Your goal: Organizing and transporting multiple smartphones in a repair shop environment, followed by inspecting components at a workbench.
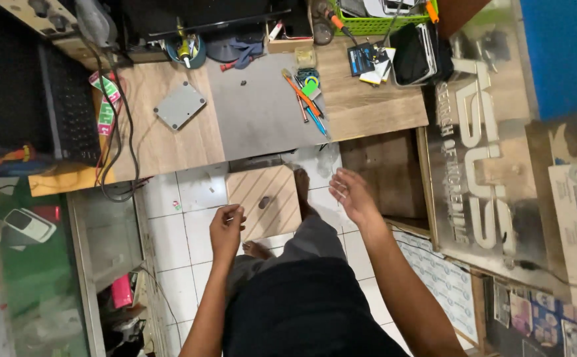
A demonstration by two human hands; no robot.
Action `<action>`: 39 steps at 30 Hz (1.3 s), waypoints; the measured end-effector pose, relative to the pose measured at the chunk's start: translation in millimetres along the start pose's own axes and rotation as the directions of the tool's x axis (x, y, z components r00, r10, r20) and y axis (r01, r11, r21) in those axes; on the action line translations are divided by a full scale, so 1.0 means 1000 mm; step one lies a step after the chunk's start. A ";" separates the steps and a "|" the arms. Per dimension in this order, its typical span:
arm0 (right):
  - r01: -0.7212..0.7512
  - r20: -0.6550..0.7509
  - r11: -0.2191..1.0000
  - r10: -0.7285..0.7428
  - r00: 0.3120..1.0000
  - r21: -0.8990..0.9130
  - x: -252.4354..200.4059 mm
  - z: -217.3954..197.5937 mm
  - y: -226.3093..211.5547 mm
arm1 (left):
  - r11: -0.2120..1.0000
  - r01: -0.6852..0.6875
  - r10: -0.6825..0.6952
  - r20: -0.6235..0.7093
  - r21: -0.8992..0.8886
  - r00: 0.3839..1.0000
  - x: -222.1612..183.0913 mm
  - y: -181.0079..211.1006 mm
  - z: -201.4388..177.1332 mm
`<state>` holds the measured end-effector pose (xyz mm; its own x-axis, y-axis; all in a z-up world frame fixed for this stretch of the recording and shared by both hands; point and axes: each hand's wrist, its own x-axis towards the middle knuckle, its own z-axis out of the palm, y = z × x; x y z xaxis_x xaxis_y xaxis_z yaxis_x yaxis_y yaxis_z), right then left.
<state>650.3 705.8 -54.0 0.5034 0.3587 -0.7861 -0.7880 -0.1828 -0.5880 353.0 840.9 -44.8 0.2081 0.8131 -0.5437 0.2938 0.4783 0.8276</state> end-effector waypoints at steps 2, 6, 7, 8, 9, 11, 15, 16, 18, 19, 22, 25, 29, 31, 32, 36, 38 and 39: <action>0.084 0.007 0.994 -0.084 0.996 -0.071 0.041 0.015 -0.033 | 0.999 0.014 -0.014 0.012 -0.030 1.000 0.009 0.010 0.036; 0.308 0.041 0.885 -0.313 0.949 -0.350 0.136 0.035 -0.078 | 0.996 0.085 -0.086 0.042 0.014 0.995 0.017 0.027 0.093; 0.374 0.063 0.814 -0.388 0.919 -0.444 0.164 0.037 -0.087 | 0.995 0.089 -0.091 0.047 0.043 0.995 0.020 0.030 0.106; 0.369 0.072 0.814 -0.379 0.923 -0.449 0.175 0.047 -0.100 | 0.995 0.096 -0.098 0.034 0.040 0.995 0.026 0.033 0.116; 0.415 0.103 0.747 -0.427 0.898 -0.520 0.186 0.056 -0.111 | 0.993 0.091 -0.093 0.027 0.075 0.995 0.031 0.036 0.126; 0.450 0.145 0.675 -0.459 0.877 -0.585 0.201 0.071 -0.124 | 0.989 0.097 -0.099 0.008 0.114 0.995 0.038 0.041 0.147; 0.411 0.145 0.583 -0.447 0.883 -0.701 0.208 0.102 -0.124 | 0.988 0.097 -0.097 -0.006 0.120 0.995 0.049 0.067 0.169; 0.370 0.112 0.570 -0.436 0.893 -0.734 0.208 0.109 -0.124 | 0.987 0.085 -0.087 0.010 0.133 0.996 0.053 0.074 0.173; 0.406 0.113 0.562 -0.483 0.868 -0.720 0.215 0.115 -0.118 | 0.982 0.048 -0.049 0.000 0.181 0.999 0.065 0.086 0.171; 0.441 0.112 0.549 -0.530 0.840 -0.710 0.216 0.114 -0.113 | 0.974 0.011 -0.010 -0.006 0.226 1.000 0.069 0.090 0.170; 0.474 0.126 0.555 -0.549 0.826 -0.683 0.235 0.110 -0.106 | 0.950 -0.107 0.109 0.012 0.294 0.994 0.092 0.117 0.169; 0.449 0.094 0.674 -0.494 0.864 -0.587 0.226 0.105 -0.105 | 0.845 -0.323 0.336 0.048 0.425 0.941 0.134 0.099 0.166; 0.512 0.093 0.733 -0.531 0.842 -0.448 0.210 0.111 -0.102 | 0.779 -0.494 0.510 0.070 0.387 0.858 0.172 0.089 0.170; 0.532 0.109 0.766 -0.531 0.840 -0.361 0.212 0.102 -0.102 | 0.763 -0.547 0.563 0.061 0.345 0.824 0.182 0.083 0.172; 0.542 0.105 0.762 -0.543 0.833 -0.355 0.215 0.096 -0.104 | 0.756 -0.559 0.573 0.068 0.339 0.817 0.184 0.080 0.171; 0.609 0.044 0.666 -0.658 0.751 -0.431 0.224 0.072 -0.115 | 0.686 -0.619 0.655 0.047 0.382 0.754 0.195 0.066 0.173; 0.600 0.026 0.590 -0.701 0.713 -0.540 0.221 0.066 -0.118 | 0.652 -0.641 0.688 0.038 0.405 0.724 0.195 0.062 0.173; 0.654 0.082 0.427 -0.797 0.598 -0.624 0.219 0.066 -0.120 | 0.616 -0.681 0.726 0.052 0.396 0.686 0.195 0.064 0.174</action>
<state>832.1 867.1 -143.1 0.9001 0.4355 0.0141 0.2144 -0.4145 -0.8845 574.7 972.3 -122.1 0.4041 0.8878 0.2201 0.4090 -0.3906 0.8247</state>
